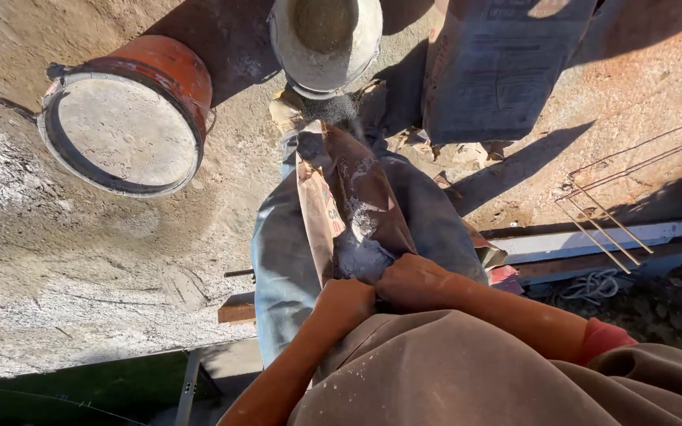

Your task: Mixing concrete by adding sand and cement into a cement mixer using buckets and a shovel.

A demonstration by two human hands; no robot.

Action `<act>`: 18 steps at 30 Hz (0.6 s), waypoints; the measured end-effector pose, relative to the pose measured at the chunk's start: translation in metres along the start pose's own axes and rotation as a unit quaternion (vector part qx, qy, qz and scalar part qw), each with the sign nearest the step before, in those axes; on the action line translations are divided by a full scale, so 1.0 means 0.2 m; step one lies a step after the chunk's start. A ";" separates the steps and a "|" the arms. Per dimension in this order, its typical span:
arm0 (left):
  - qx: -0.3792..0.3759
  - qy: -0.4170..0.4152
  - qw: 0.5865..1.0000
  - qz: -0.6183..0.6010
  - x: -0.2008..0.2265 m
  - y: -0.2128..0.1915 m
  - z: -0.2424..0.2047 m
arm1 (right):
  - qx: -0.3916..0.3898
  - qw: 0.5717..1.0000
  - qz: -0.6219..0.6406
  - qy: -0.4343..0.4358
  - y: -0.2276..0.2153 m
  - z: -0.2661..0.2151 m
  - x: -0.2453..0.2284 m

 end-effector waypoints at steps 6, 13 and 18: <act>-0.056 0.030 0.998 0.001 0.00 -0.13 0.13 | -0.028 0.999 0.017 0.009 -0.12 0.04 0.11; -0.022 0.083 0.996 0.011 -0.05 -0.38 0.41 | -0.002 0.998 0.022 0.056 -0.33 0.13 0.40; -0.007 0.088 0.995 0.046 -0.07 -0.64 0.59 | 0.028 0.997 0.000 0.068 -0.53 0.20 0.59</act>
Point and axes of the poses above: each hand's wrist, its own z-axis towards the middle knuckle, its own y-axis out of the palm, x = y × z, the point moved 8 cm from there along z, towards the middle knuckle, and after that the axes turned 7 degrees about x, right-handed, at the moved point
